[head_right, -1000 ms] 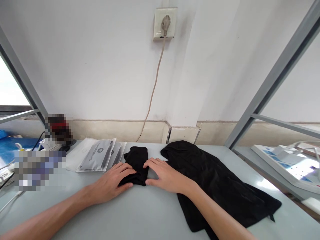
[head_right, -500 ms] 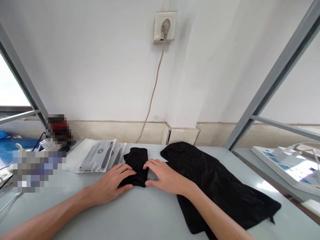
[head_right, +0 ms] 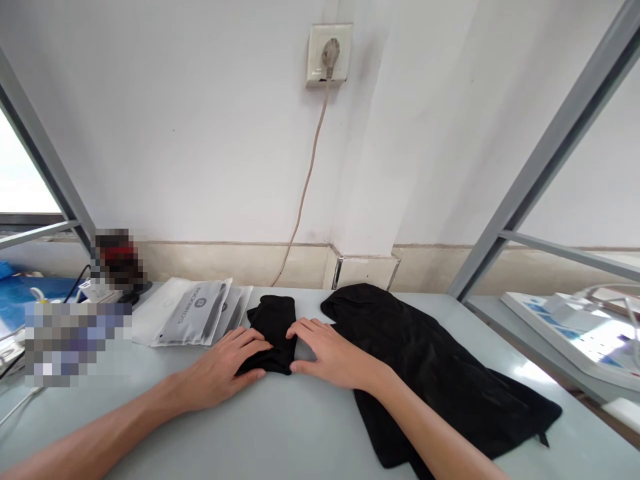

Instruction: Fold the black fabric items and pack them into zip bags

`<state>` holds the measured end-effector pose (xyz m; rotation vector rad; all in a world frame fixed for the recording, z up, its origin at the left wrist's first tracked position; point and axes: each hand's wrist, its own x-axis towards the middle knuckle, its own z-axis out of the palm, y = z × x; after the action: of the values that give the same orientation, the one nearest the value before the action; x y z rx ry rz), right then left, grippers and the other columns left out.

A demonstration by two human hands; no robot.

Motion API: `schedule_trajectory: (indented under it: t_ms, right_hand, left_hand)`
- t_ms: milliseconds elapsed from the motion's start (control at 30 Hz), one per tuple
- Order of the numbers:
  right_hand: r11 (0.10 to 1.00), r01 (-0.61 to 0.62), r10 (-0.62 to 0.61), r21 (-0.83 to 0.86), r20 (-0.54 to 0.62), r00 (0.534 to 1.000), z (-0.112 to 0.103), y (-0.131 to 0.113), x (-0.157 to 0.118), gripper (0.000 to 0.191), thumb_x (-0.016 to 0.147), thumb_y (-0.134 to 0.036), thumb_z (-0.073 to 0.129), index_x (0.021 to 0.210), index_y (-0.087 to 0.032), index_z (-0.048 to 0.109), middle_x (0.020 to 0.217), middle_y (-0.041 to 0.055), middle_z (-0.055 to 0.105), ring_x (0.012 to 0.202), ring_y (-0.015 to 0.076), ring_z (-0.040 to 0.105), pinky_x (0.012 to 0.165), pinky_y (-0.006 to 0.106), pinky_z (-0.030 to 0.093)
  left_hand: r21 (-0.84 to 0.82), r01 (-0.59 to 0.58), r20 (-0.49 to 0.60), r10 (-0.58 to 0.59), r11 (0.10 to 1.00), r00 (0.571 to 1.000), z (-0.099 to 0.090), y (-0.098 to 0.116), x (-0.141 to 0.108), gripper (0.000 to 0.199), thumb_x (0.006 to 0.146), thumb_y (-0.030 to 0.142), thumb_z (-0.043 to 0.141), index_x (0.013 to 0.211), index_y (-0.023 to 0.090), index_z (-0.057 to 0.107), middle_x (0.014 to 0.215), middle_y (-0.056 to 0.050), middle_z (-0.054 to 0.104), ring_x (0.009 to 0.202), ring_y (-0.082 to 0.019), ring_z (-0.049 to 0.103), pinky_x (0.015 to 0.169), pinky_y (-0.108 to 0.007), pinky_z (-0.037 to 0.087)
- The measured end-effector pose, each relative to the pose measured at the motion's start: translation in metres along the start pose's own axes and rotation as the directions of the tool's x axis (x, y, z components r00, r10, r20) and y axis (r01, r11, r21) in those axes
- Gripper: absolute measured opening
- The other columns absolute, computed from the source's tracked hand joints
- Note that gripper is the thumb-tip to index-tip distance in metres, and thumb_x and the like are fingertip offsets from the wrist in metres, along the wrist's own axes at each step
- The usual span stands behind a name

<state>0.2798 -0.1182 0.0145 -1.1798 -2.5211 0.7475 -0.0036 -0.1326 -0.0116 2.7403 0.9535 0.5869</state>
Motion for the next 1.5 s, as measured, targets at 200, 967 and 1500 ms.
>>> schedule_trajectory:
  t_ms: [200,967,1500]
  right_hand:
    - [1.0,-0.01,0.01,0.002,0.002,1.0,-0.0006,-0.0014,-0.0003,0.039,0.096,-0.049,0.065,0.131,-0.032,0.057,0.132,0.0054,0.062,0.123,0.0301,0.054,0.106,0.046,0.044]
    - [1.0,-0.005,0.005,-0.001,0.003,1.0,0.0002,-0.001,0.0005,0.04,0.097,-0.049,0.064,0.132,-0.031,0.057,0.133,0.0062,0.061,0.123,0.0301,0.054,0.106,0.046,0.044]
    - [1.0,-0.007,0.007,-0.006,0.006,1.0,0.0008,0.0013,0.0006,0.039,0.097,-0.048,0.066,0.131,-0.032,0.057,0.131,0.0047,0.061,0.122,0.0295,0.054,0.106,0.046,0.043]
  left_hand:
    - [-0.002,-0.005,-0.005,0.005,1.0,1.0,-0.0001,0.0,0.0,0.033,0.105,0.032,0.057,0.137,0.027,0.058,0.126,-0.008,0.064,0.11,-0.026,0.06,0.099,-0.043,0.05]
    - [0.006,0.021,0.059,-0.021,1.0,0.998,0.0001,-0.001,0.0007,0.036,0.104,0.03,0.059,0.139,0.026,0.055,0.132,-0.007,0.061,0.114,-0.027,0.057,0.102,-0.044,0.048]
    - [0.007,0.019,0.056,-0.02,1.0,0.998,0.0001,-0.0006,-0.0001,0.035,0.104,0.031,0.058,0.139,0.026,0.055,0.131,-0.008,0.061,0.112,-0.027,0.058,0.1,-0.044,0.049]
